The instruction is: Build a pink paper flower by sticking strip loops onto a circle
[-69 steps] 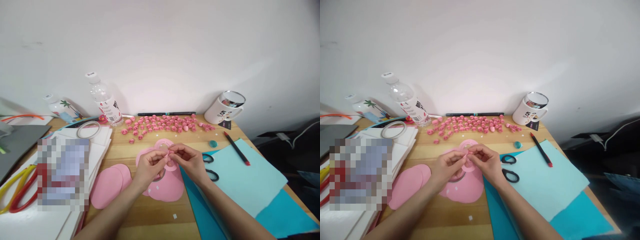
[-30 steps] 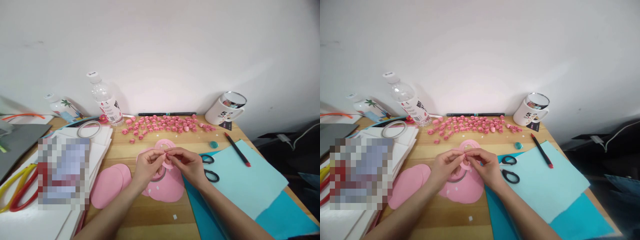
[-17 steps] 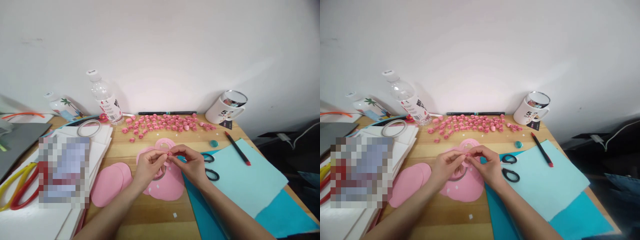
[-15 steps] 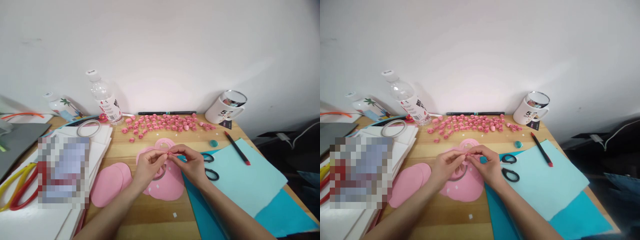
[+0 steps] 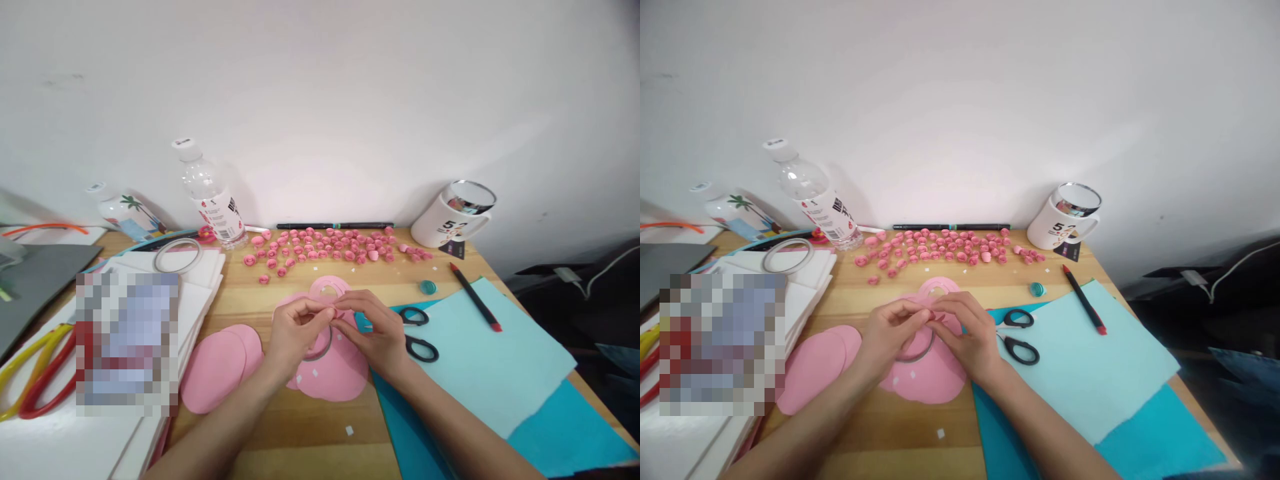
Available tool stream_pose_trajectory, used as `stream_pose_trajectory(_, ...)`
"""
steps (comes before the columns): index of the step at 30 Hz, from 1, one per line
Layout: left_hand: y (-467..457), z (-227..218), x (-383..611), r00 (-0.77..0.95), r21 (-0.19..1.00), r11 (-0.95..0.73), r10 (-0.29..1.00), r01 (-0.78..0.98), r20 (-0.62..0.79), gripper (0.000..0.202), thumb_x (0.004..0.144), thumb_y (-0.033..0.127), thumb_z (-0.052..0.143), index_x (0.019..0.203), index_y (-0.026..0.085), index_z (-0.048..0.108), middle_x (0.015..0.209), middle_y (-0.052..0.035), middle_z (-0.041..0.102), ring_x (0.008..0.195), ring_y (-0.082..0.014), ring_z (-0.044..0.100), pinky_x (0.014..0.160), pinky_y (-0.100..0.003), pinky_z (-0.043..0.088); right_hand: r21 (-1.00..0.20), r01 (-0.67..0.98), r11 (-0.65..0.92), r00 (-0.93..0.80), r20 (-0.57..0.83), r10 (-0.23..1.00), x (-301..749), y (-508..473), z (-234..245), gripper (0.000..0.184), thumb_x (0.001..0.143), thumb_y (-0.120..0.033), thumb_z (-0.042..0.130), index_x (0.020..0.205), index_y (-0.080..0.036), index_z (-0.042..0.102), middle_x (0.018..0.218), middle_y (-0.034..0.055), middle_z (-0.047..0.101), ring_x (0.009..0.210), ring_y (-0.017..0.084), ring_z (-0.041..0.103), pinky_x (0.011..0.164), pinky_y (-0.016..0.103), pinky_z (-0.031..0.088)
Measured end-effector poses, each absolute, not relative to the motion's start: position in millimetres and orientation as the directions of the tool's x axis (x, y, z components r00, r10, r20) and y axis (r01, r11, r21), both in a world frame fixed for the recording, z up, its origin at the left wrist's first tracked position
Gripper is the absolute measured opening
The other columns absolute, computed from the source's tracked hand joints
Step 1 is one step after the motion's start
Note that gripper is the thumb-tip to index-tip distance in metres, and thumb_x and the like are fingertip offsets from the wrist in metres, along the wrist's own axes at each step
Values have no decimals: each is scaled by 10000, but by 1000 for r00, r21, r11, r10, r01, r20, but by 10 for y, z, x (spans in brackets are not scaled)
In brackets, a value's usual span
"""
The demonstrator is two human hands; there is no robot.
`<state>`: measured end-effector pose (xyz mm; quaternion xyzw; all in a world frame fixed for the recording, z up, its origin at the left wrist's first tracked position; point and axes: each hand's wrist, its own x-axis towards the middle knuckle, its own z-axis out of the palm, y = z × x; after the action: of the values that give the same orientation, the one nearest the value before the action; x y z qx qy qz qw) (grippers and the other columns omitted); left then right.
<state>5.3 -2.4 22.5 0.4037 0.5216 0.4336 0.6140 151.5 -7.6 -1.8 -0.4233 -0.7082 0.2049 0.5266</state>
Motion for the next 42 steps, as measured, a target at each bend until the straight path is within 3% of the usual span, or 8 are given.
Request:
stream_pose_trajectory(5, 26, 235, -25, 106, 870, 375, 927, -321, -360, 209, 640, 327, 714, 652, 124, 665, 372, 66, 429, 348, -14, 263, 373, -174, 167, -917, 257, 304, -20, 310, 951, 1538, -66, -52, 418, 693, -286, 712, 1080, -244, 561, 1093, 95, 603, 952, 226, 590, 823, 406, 501)
stream_pose_trajectory(8, 46, 222, -55, 193, 814, 418, 908, -403, -371, 220, 665, 330, 705, 671, 115, 660, 349, 83, 367, 350, -10, 249, 386, -171, 155, -998, 0, 59, -119, 58, 991, 1529, -65, -39, 502, 715, -297, 690, 1165, -231, 476, 950, 68, 656, 793, 178, 626, 722, 351, 526)
stream_pose_trajectory(11, 42, 210, -43, 214, 801, 433, 901, -412, -377, 229, 659, 335, 713, 682, 114, 656, 377, 72, 411, 351, -7, 260, 384, -173, 151, -986, -124, -109, -235, -78, 969, 1495, -76, -6, 508, 716, -278, 687, 1165, -221, 458, 799, 18, 669, 677, 140, 617, 639, 287, 504)
stream_pose_trajectory(16, 24, 210, -6, 143, 841, 399, 917, -366, -373, 258, 609, 345, 744, 676, 115, 648, 594, 3, 601, 367, 1, 305, 376, -179, 175, -991, -116, -60, -167, -40, 985, 1459, -97, 16, 410, 725, -268, 670, 1098, -215, 510, 713, -23, 626, 615, 113, 575, 612, 265, 474)
stream_pose_trajectory(21, 29, 217, 5, 116, 861, 375, 927, -343, -358, 236, 613, 313, 742, 705, 109, 664, 616, -6, 614, 377, -4, 325, 375, -175, 184, -997, -48, 52, -89, 56, 994, 1487, -107, 9, 335, 747, -257, 646, 1061, -202, 541, 668, -20, 588, 617, 123, 567, 610, 277, 482)
stream_pose_trajectory(25, 31, 197, 12, 127, 867, 382, 924, -321, -360, 187, 635, 285, 725, 685, 114, 666, 462, 38, 513, 374, -19, 336, 371, -166, 209, -992, -102, 73, -37, 77, 996, 1493, -100, 31, 288, 769, -261, 623, 1039, -200, 541, 699, -9, 598, 594, 124, 597, 578, 281, 506)
stream_pose_trajectory(35, -36, 252, 72, 162, 955, 276, 953, -112, -256, 98, 605, 196, 713, 636, 128, 651, 595, -33, 659, 512, -120, 591, 498, -223, 481, -986, -166, 24, 48, 16, 999, 1496, -75, 53, 335, 717, -276, 677, 1010, -184, 544, 674, -18, 598, 519, 107, 582, 495, 262, 532)
stream_pose_trajectory(42, -56, 268, 88, 150, 914, 371, 925, -163, -348, 405, 560, 190, 757, 916, 146, 569, 661, -10, 684, 543, -152, 653, 569, -270, 544, -998, -44, 40, 68, 37, 997, 1528, -81, 37, 179, 703, -293, 688, 822, -175, 625, 654, 2, 627, 511, 101, 561, 478, 240, 509)
